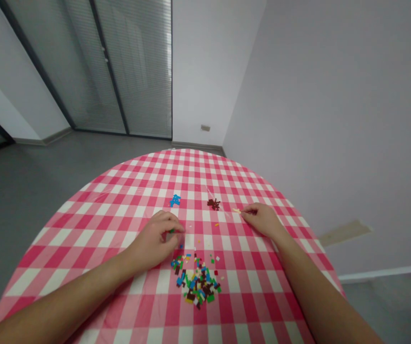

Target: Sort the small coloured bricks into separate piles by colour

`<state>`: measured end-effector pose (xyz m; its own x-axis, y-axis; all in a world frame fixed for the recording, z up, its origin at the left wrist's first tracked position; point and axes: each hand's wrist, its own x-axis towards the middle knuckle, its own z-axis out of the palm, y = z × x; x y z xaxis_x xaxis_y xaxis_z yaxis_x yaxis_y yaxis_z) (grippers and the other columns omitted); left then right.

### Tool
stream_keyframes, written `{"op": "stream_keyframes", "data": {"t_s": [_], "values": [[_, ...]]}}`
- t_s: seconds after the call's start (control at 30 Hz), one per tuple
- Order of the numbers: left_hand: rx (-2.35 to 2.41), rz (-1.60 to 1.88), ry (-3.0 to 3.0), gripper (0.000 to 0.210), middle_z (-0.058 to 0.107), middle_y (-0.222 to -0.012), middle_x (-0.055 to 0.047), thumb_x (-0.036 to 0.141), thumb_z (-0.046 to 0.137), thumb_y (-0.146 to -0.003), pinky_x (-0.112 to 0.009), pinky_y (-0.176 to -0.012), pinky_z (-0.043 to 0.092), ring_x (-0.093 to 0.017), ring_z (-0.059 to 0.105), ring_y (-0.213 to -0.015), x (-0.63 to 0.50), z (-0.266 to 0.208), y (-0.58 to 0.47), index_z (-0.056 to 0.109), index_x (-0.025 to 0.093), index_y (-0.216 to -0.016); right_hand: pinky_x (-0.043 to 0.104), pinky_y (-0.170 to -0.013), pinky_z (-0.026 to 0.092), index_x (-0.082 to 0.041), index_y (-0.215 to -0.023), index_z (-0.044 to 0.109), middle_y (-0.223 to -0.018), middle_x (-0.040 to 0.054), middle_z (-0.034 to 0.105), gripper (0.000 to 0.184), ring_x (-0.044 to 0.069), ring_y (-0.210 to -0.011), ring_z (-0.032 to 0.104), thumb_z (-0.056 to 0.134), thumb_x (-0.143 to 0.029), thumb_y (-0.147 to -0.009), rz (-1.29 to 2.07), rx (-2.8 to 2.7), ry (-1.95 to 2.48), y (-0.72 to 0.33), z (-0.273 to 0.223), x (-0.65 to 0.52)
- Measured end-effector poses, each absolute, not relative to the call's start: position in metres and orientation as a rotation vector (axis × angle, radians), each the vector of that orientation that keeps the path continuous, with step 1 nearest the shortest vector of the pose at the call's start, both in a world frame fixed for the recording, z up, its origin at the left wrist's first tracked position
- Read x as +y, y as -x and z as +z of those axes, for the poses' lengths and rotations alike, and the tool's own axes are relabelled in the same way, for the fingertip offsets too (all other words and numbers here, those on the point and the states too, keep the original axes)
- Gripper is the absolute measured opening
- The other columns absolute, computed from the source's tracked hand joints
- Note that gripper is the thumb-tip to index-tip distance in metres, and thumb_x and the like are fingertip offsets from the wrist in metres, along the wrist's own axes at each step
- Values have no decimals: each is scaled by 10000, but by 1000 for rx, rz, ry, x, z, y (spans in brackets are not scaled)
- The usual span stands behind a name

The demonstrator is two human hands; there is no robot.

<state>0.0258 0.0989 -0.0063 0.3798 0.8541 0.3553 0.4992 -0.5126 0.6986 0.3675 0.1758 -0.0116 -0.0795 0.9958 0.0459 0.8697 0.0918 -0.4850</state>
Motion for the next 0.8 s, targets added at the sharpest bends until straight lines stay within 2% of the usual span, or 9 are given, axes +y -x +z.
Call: {"op": "stream_keyframes", "data": {"t_s": [0.3,0.53,0.8], "values": [[948,617,-2353,249,645,-899,-15,34,597,-729,-357,-854,417,-195,568,-909,93,3,-25,733,225,-812,312,-653,475,-188,-763,745,-807,75,753,220,226,-745,682,587,-333,-811,397,-1943,1804,-364,-12,174],[968,511,-2399,194,644,-883,-10,80,641,-765,-354,-867,393,-195,559,-909,94,2,-25,739,234,-831,307,-620,469,-174,-792,732,-771,78,738,242,213,-685,655,565,-349,-810,353,-1904,1733,-351,-6,166],[948,508,-2443,61,653,-858,-18,217,681,-837,-358,-847,390,-200,563,-874,92,2,-28,728,226,-799,313,-687,487,-186,-817,719,-837,74,737,185,208,-757,656,551,-261,-835,473,-2158,1487,-331,4,152]]}}
